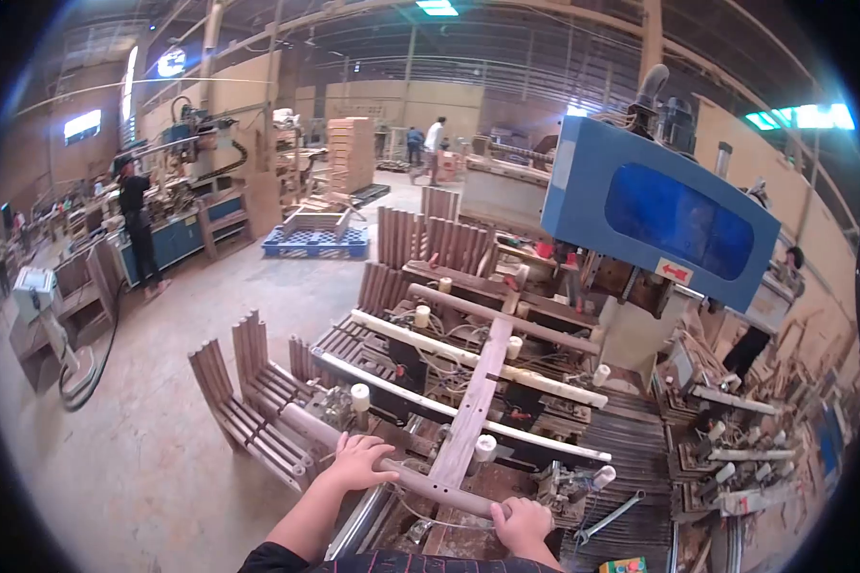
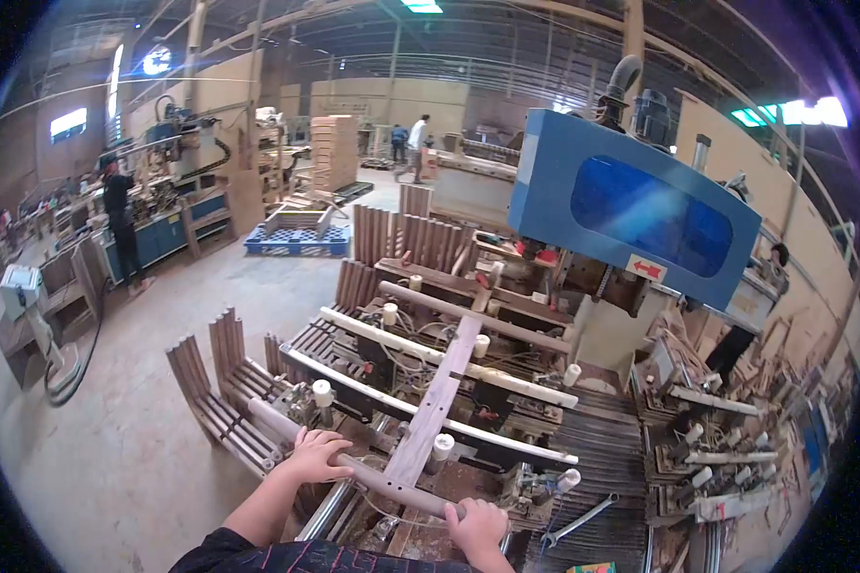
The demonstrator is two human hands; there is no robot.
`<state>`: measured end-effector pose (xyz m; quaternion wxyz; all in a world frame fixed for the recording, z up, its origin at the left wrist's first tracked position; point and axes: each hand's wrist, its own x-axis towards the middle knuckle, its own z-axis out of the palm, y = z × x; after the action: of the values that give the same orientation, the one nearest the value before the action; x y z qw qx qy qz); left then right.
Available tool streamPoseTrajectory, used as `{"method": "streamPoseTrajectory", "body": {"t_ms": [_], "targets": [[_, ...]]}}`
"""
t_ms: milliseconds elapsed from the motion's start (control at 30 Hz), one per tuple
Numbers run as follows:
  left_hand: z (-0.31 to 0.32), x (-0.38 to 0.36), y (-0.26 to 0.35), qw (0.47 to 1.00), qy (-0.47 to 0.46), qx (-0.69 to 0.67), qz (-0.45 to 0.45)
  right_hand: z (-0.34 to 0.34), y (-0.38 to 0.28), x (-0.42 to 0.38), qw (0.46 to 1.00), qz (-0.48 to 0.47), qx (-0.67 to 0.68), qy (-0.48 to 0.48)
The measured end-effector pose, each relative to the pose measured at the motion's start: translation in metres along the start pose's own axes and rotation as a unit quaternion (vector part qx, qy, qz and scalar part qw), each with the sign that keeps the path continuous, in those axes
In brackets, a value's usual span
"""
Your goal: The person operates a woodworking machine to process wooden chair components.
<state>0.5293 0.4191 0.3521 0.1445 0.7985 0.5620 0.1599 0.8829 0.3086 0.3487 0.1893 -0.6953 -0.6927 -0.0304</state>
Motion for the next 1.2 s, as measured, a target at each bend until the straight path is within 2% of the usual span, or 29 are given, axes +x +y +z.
{"method": "streamPoseTrajectory", "body": {"t_ms": [200,267,333,933,1000,1200], "targets": [[-0.007,-0.001,0.003,0.999,-0.036,0.030,-0.009,0.003,-0.003,-0.003,1.000,-0.008,0.013,0.024],[-0.009,0.003,0.008,0.995,-0.076,0.063,-0.009,-0.001,0.003,-0.005,1.000,-0.007,0.002,0.028],[-0.013,0.003,0.013,0.994,-0.089,0.053,-0.024,0.001,0.002,-0.006,0.997,-0.026,0.016,0.069],[-0.006,0.003,0.006,0.999,-0.026,0.013,-0.025,0.004,0.003,-0.011,0.990,-0.003,0.039,0.134],[-0.008,0.004,0.007,0.999,-0.031,0.011,-0.029,0.006,0.005,-0.012,0.991,-0.030,0.036,0.124],[-0.007,0.005,0.005,0.998,-0.047,0.012,-0.027,0.003,0.003,-0.014,0.989,-0.029,0.043,0.138]]}}
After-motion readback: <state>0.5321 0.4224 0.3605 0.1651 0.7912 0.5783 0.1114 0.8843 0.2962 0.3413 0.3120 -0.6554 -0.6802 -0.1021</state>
